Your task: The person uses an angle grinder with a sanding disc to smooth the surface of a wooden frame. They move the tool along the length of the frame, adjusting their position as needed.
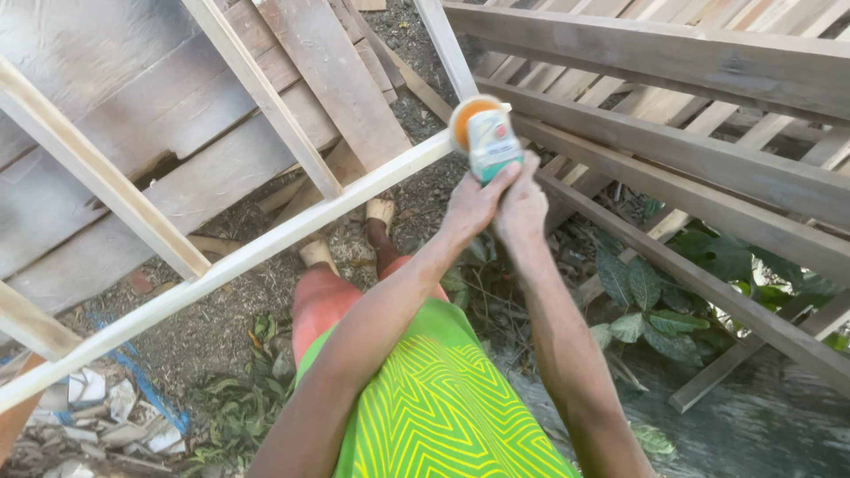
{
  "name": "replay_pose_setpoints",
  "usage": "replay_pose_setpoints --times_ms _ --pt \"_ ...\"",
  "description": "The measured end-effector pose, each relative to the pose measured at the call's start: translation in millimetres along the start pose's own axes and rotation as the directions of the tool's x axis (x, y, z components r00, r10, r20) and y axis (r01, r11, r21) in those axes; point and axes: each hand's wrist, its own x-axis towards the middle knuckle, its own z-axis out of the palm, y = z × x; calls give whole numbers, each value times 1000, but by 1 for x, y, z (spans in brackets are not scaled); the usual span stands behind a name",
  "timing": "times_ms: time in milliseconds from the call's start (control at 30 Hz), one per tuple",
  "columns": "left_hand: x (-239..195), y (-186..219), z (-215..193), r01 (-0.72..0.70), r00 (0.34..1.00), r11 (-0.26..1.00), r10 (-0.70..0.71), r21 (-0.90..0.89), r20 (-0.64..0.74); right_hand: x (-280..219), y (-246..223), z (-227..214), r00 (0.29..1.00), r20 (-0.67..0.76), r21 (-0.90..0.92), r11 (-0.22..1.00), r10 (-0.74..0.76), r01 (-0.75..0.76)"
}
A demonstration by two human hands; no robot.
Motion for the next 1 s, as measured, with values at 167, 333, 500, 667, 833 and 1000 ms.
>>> replay_pose_setpoints --times_ms 167,333,500,667,833,1000 --pt "-37 -55 -62 -26 999 972 16 -233 -43 -59 -39 50 999 51 75 997 -18 14" --pt "-77 -106 -129 -116 992 866 76 -487 -101 -115 -85 94 960 45 49 961 -276 274" --pt "-118 -135 -187 -90 989 752 -12 -653 -151 -145 -124 126 875 70 16 877 -479 480" --pt "-97 -124 -159 -46 994 867 -9 -497 -107 -131 -114 103 948 184 84 965 -260 248" --pt "-57 -80 -80 -10 1000 963 6 -270 -17 -85 -65 51 990 137 56 998 27 -35" --pt "-13 -30 -20 2 999 998 0 -64 33 -24 -6 22 994 -3 129 986 107 -106"
